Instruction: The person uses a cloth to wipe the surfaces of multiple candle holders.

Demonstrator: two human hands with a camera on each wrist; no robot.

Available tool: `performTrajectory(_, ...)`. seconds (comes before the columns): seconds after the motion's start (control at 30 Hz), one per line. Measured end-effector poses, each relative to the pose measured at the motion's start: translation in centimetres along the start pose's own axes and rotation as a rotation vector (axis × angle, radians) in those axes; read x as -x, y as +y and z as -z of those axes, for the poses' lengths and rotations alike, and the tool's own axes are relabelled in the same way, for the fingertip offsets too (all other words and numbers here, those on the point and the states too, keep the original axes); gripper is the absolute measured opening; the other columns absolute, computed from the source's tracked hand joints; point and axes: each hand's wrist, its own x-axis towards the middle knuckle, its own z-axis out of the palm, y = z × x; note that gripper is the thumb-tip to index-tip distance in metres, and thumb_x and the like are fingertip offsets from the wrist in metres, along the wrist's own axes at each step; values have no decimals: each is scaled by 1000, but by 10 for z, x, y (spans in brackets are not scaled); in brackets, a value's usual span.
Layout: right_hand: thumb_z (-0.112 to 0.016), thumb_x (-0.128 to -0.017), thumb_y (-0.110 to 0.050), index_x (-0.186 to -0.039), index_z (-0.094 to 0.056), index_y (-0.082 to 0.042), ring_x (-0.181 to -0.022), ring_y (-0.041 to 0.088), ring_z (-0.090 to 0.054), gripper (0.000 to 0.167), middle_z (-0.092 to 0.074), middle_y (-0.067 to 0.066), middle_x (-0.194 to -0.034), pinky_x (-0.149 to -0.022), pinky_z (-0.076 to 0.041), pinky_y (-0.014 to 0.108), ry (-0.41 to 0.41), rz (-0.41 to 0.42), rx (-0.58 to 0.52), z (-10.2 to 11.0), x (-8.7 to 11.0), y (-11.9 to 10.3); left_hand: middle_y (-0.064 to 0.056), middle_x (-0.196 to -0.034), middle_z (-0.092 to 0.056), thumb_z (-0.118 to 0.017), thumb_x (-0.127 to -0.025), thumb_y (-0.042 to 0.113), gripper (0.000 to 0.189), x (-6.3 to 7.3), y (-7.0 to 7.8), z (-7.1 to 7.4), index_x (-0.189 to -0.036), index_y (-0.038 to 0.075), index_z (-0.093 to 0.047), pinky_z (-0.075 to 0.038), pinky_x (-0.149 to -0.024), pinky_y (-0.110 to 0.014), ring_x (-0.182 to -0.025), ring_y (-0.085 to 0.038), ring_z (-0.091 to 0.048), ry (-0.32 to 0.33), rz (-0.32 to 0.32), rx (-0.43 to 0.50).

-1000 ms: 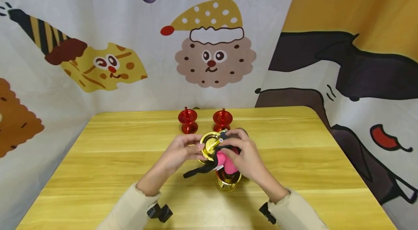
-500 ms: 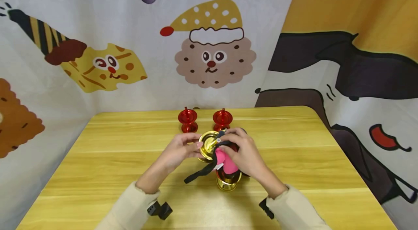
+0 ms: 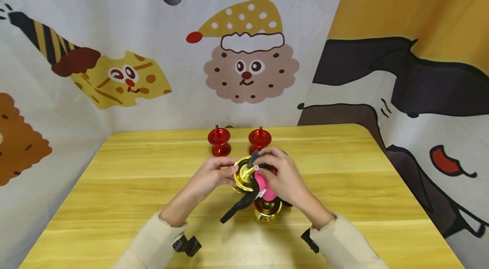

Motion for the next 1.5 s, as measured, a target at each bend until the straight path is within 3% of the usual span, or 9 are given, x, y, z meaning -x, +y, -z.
performTrajectory(0.23, -73, -74, 1, -92, -68, -8, -81, 16, -54, 21, -57, 5, -99, -58, -47, 23, 4, -51, 16, -2, 4, -4, -23, -101, -46, -48, -88, -9, 30, 3, 1, 0, -117, -17, -43, -54, -75, -33, -79, -23, -60, 119, -24, 56)
performTrajectory(0.4, -71, -75, 3, -91, -68, -7, -85, 19, -55, 19, -57, 7, -99, -60, -47, 25, 11, -104, 4, -4, 6, -7, -26, -105, -46, -51, -87, -11, 37, 4, 1, 0, -123, -13, -41, -54, -75, -36, -81, -27, -61, 87, -22, 61)
performTrajectory(0.67, -71, -73, 8, -86, -68, -5, -92, 23, -57, 18, -58, 9, -102, -74, -51, 34, 26, -134, -9, -4, 6, -6, -16, -83, -60, -49, -93, 2, 19, 5, 5, 1, -105, -13, -54, -55, -69, -34, -67, -18, -61, 86, 10, -120)
performTrajectory(0.87, -73, -74, 2, -90, -68, -7, -92, 22, -57, 18, -58, 7, -101, -76, -50, 39, 7, -105, 8, -6, 8, -6, -21, -90, -55, -48, -92, -2, 17, 6, 1, 0, -101, -16, -50, -54, -73, -35, -73, -23, -62, 99, -8, -49)
performTrajectory(0.9, -73, -75, 1, -90, -68, -8, -93, 22, -56, 18, -58, 6, -101, -76, -50, 40, 1, -112, 11, -6, 8, -7, -20, -92, -54, -50, -92, 1, 18, -2, -16, 7, -103, -13, -50, -55, -71, -32, -73, -23, -62, 89, -46, -28)
performTrajectory(1.0, -72, -76, 0, -90, -67, -8, -93, 22, -56, 18, -57, 6, -100, -75, -50, 40, 2, -118, 19, -6, 9, -9, -22, -94, -51, -52, -89, -2, 25, -2, -18, 7, -112, -12, -46, -55, -71, -33, -75, -27, -62, 78, -60, 16)
performTrajectory(1.1, -71, -74, 5, -88, -68, -6, -92, 22, -57, 18, -58, 8, -101, -74, -50, 38, 28, -112, 17, -6, 9, -10, -21, -95, -53, -53, -89, -3, 30, -3, -17, 6, -117, -11, -46, -55, -71, -33, -74, -25, -62, 59, -37, 8)
performTrajectory(1.3, -69, -72, 12, -86, -68, -3, -92, 24, -58, 20, -59, 10, -103, -74, -52, 34, 46, -110, -2, -5, 6, -6, -17, -85, -60, -50, -93, 5, 23, 4, 2, 1, -106, -13, -54, -55, -72, -38, -67, -17, -61, 62, 37, -88)
performTrajectory(1.5, -72, -72, 7, -88, -68, -4, -94, 23, -57, 20, -57, 8, -104, -77, -51, 38, 25, -105, 23, -7, 6, -7, -17, -87, -58, -47, -93, -1, 19, 6, 2, 0, -104, -15, -52, -54, -72, -33, -69, -16, -60, 106, 52, -27)
